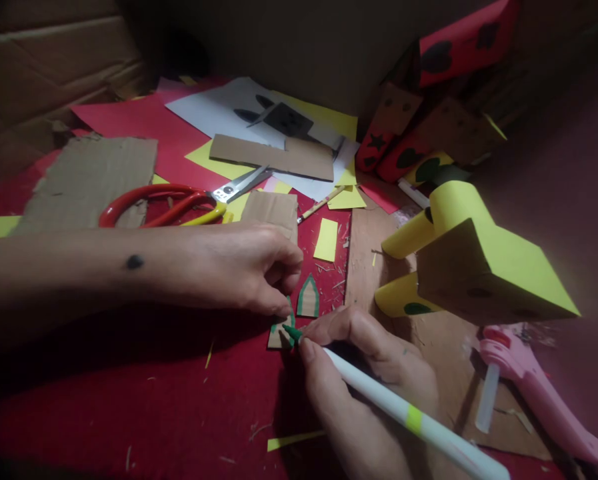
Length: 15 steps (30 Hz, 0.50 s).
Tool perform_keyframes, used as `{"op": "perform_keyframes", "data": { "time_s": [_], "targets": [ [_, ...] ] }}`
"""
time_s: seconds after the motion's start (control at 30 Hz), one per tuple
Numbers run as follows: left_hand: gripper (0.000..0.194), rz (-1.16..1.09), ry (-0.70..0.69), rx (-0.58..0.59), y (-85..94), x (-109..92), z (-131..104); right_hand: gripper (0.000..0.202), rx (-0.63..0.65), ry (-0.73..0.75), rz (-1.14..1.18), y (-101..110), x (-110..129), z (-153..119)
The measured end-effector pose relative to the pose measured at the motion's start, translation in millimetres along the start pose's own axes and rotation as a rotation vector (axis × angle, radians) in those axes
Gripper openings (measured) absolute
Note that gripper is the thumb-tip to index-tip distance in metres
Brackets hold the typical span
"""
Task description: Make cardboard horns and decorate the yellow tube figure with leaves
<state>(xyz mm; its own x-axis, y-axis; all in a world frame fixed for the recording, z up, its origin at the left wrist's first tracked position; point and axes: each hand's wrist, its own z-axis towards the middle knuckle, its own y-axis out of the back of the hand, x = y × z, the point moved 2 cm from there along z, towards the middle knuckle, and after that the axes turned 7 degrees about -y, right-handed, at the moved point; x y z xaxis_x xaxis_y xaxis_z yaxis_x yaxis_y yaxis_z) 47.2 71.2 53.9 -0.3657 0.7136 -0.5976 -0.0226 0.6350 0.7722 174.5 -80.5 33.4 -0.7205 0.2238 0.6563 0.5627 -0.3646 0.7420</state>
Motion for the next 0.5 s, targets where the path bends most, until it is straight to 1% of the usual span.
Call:
{"op": "perform_keyframes", "data": {
  "time_s": [0.1, 0.17, 0.23, 0.27, 0.37, 0.43, 0.5],
  "targets": [
    [0.010, 0.024, -0.025, 0.008, -0.6, -1.4, 1.5, 0.006, -0.010, 0.020, -0.021, -0.9, 0.8, 1.3],
    [0.009, 0.071, -0.043, -0.010, -1.7, -1.7, 2.6, 0.006, -0.008, 0.014, -0.007, -1.6, 1.5, 1.6],
    [0.008, 0.119, -0.045, -0.034, -3.1, -1.7, 3.0, 0.006, 0.007, -0.025, -0.008, -2.0, 1.8, 1.3],
    [0.009, 0.136, -0.045, -0.042, -3.7, -1.8, 2.9, 0.006, 0.017, -0.010, -0.016, -1.9, 2.6, 0.9],
    [0.010, 0.150, -0.047, -0.043, -4.4, -2.5, 2.5, 0.008, -0.010, 0.003, -0.008, -0.4, 3.2, -0.3],
    [0.010, 0.169, -0.056, -0.037, -4.0, -2.8, 2.7, 0.006, -0.006, -0.021, 0.000, -0.9, 2.0, -0.3],
    [0.011, 0.170, -0.070, -0.034, -3.5, -2.3, 3.5, 0.005, 0.025, -0.061, 0.059, -3.2, 0.5, 0.6]
  ]
}}
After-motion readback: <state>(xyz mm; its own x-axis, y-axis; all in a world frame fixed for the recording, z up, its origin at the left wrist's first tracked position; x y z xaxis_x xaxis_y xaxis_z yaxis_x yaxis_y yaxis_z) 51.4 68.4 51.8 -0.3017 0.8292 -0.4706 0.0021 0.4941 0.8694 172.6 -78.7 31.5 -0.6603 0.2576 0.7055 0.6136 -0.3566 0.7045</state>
